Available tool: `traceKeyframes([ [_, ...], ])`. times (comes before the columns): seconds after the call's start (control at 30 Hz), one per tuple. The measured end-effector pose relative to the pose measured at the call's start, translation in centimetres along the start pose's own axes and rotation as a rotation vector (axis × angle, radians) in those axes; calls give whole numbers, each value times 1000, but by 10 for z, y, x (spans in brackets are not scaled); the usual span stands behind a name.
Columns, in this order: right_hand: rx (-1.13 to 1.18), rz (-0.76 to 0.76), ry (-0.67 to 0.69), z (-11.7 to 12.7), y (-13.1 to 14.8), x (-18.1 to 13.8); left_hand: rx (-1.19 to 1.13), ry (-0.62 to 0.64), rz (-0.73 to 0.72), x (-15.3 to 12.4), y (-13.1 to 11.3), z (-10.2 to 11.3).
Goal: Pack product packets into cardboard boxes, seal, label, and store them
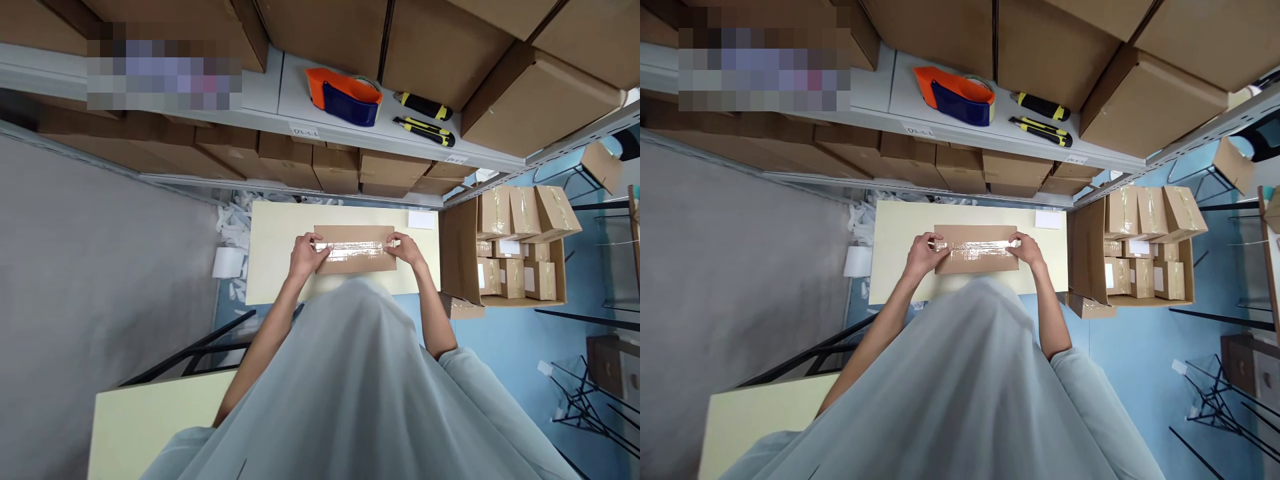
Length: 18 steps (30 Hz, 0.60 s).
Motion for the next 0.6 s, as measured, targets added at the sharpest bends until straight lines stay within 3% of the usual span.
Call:
traceKeyframes([
  [0.2,-236,-122,-15,-11,7,0,-1,29,-14,-3,0,1],
  [0.33,-337,-116,-39,-20,17,1,32,7,34,-4,-2,-3],
  [0.6,-287,-56,8,-12,15,-9,-55,-21,73,-3,5,-5],
])
Point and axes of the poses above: each hand's wrist, its own x-axis towards the middle knuckle, its own z-axis out of the back of the hand, y = z × x, the point moved 4 cm from there along x, towards the middle knuckle, and after that the axes turned 14 degrees about -y, right-handed, at the moved point
